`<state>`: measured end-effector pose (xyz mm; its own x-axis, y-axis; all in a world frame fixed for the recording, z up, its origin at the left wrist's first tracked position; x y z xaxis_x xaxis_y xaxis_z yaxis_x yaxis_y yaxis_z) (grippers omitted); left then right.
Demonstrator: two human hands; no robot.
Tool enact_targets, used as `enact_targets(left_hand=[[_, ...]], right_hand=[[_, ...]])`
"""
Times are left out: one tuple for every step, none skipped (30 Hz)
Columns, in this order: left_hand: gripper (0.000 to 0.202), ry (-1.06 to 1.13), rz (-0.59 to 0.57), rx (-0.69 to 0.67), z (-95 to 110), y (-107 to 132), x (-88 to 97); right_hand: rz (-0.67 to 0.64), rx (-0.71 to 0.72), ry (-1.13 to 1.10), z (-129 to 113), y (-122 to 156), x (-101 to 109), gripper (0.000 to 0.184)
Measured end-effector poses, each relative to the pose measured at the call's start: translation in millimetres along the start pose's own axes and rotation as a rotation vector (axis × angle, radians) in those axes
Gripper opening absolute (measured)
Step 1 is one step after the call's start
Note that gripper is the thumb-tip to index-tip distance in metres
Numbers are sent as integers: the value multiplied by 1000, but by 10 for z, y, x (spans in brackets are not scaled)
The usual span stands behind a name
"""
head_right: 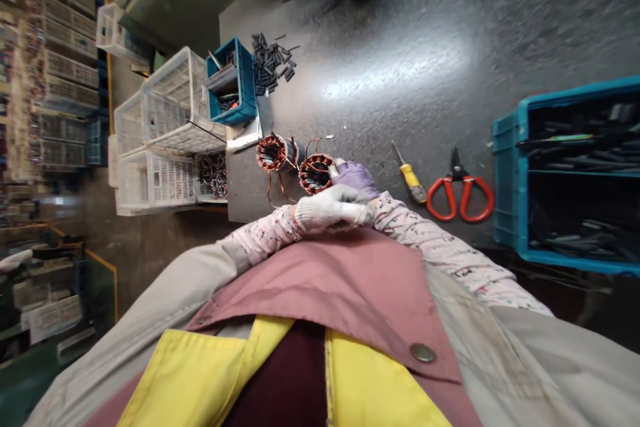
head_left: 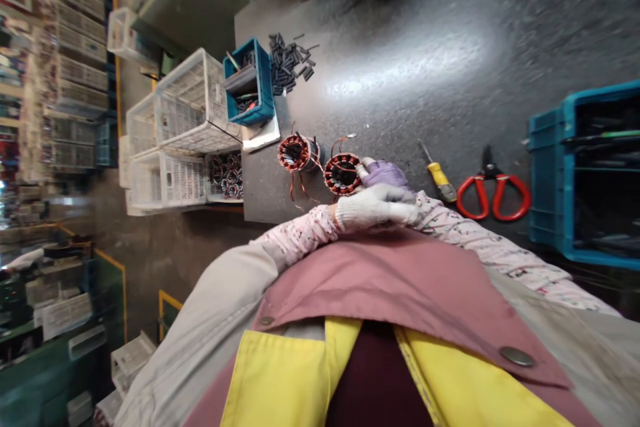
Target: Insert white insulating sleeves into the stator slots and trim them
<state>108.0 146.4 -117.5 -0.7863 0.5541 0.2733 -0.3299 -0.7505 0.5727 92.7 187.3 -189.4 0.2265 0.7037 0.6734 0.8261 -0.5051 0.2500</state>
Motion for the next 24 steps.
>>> enact_targets(left_hand=[[34, 34, 113, -30, 11, 66, 148], [34, -11, 253, -9, -61, 166, 360], [34, -112, 395, 56, -192, 297, 597], [33, -252, 474, 153, -361, 418, 789], [31, -392, 482, 242, -536, 501, 918], [29, -509, 455, 302, -696, 546, 999], [26, -602, 398, 334, -837, 548, 1026], [24, -668, 334, 339, -948, 516, 1013], [24, -711, 275, 324, -1025, 459, 973], [25, -739, 228, 305, -1076, 387, 924], [28, -755, 196, 289, -1110, 309, 879], [31, -762, 178, 282, -1135, 233, 848], [34, -757, 170, 286, -1159, 162, 831], [35, -744, 168, 298, -1188, 102, 827], [36, -724, 169, 316, -1223, 59, 829], [36, -706, 170, 334, -1261, 34, 832], [35, -685, 177, 341, -1291, 31, 832], [34, -654, 196, 325, -1303, 49, 826], [32, -604, 238, 279, -1291, 93, 817], [30, -530, 313, 210, -1257, 170, 817], [27, -435, 417, 124, -1213, 285, 825], [24, -325, 547, 39, -1181, 440, 845], [21, -209, 692, -26, -1181, 628, 866], [19, -96, 836, -61, -1222, 826, 878]], right_hand=[[24, 7, -48, 68, 15, 15, 35], [51, 18, -67, 134, 37, 38, 37], [92, 21, -87, 204, 63, 76, 40], [157, 4, -146, 289, 88, 133, 43], [235, -39, -255, 393, 107, 189, 46], [308, -98, -395, 498, 114, 218, 50], [362, -160, -542, 578, 97, 205, 53], [389, -211, -676, 609, 47, 159, 56], [388, -242, -773, 580, -39, 98, 57], [362, -248, -812, 493, -160, 42, 59], [328, -237, -812, 373, -301, 0, 59], [300, -222, -801, 249, -446, -28, 57], [264, -211, -774, 129, -589, -54, 54], [214, -207, -709, 20, -719, -82, 50], [150, -212, -611, -69, -822, -111, 48], [80, -216, -493, -134, -883, -135, 48], [29, -213, -371, -175, -893, -129, 50], [12, -188, -256, -207, -852, -80, 51], [36, -136, -158, -243, -763, 11, 51], [93, -57, -85, -294, -631, 129, 52], [157, 58, -8, -381, -465, 236, 52], [184, 177, 89, -482, -289, 277, 53], [147, 295, 191, -588, -130, 218, 52], [73, 378, 294, -662, -8, 93, 49]])
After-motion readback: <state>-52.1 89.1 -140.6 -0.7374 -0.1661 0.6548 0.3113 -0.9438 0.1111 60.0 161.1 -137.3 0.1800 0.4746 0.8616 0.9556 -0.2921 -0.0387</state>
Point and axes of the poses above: each hand's wrist, its own y-axis away from the middle knuckle, its own x-axis out of the back of the hand, z = x × y, the point moved 10 cm from there along -y, towards the middle knuckle, and after that the axes turned 4 degrees about -z, right-handed, at the moved point
